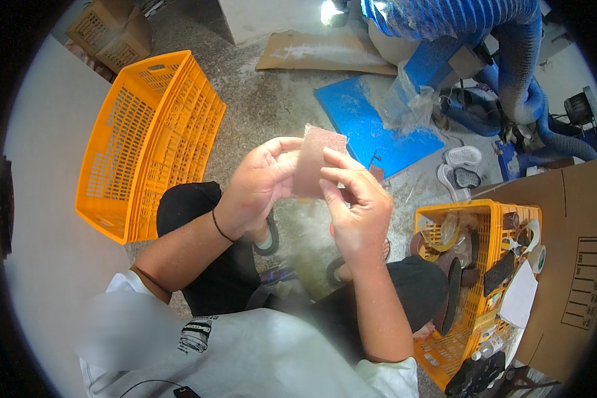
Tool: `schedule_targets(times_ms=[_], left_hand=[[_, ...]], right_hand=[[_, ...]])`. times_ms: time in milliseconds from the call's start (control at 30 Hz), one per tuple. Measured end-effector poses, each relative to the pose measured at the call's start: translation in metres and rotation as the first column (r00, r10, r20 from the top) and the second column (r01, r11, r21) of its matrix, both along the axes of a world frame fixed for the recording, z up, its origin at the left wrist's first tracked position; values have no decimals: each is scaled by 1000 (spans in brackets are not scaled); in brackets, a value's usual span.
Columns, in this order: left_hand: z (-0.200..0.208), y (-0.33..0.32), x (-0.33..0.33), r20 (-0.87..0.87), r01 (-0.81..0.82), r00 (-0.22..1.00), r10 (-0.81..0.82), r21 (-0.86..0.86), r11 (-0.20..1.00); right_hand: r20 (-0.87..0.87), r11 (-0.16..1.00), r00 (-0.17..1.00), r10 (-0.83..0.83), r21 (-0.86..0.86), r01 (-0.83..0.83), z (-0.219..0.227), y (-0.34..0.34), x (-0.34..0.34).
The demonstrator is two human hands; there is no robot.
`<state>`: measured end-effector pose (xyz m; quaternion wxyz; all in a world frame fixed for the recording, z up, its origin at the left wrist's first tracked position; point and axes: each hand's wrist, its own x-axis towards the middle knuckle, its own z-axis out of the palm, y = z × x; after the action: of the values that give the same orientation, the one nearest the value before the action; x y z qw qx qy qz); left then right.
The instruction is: The person sits on the floor and uses scissors to cut a small transparent plastic piece, then cuts a rectangular sandpaper sheet. The person also handles a roll of tape and a yellow sponge, placing items on the floor or into a nearby yellow basket.
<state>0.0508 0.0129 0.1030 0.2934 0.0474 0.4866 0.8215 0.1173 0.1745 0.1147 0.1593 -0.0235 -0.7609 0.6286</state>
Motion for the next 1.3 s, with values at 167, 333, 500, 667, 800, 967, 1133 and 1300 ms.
schedule_targets(times_ms=[167, 333, 500, 667, 800, 967, 1133, 1300], left_hand=[[-1, -1, 0, 40, -12, 999, 12, -2, 1000], [2, -1, 7, -212, -17, 977, 9, -33, 999], [9, -7, 20, -334, 28, 940, -69, -128, 991], [7, -12, 33, -828, -169, 510, -233, -361, 917], [4, -12, 34, -868, -200, 435, -240, -353, 914], [7, -12, 37, -796, -177, 533, -285, -435, 883], [7, -8, 39, -822, -186, 509, -254, -393, 901], [5, -8, 36, -830, -165, 482, -280, -400, 901]], right_hand=[[-55, 997, 998, 27, 71, -23, -3, 1, -3], [-193, 949, 981, -26, 304, 85, 0, -2, 1], [-229, 959, 950, -213, 135, 247, 9, 1, 6], [82, 771, 993, 90, -636, -17, 21, 23, 3], [41, 885, 999, -35, -462, 50, 22, 24, 15], [-81, 963, 980, -182, -217, 161, 14, 17, 26], [-146, 948, 949, -280, -195, 250, 19, 8, 28], [8, 854, 997, -76, -516, 69, 37, 18, 32]])
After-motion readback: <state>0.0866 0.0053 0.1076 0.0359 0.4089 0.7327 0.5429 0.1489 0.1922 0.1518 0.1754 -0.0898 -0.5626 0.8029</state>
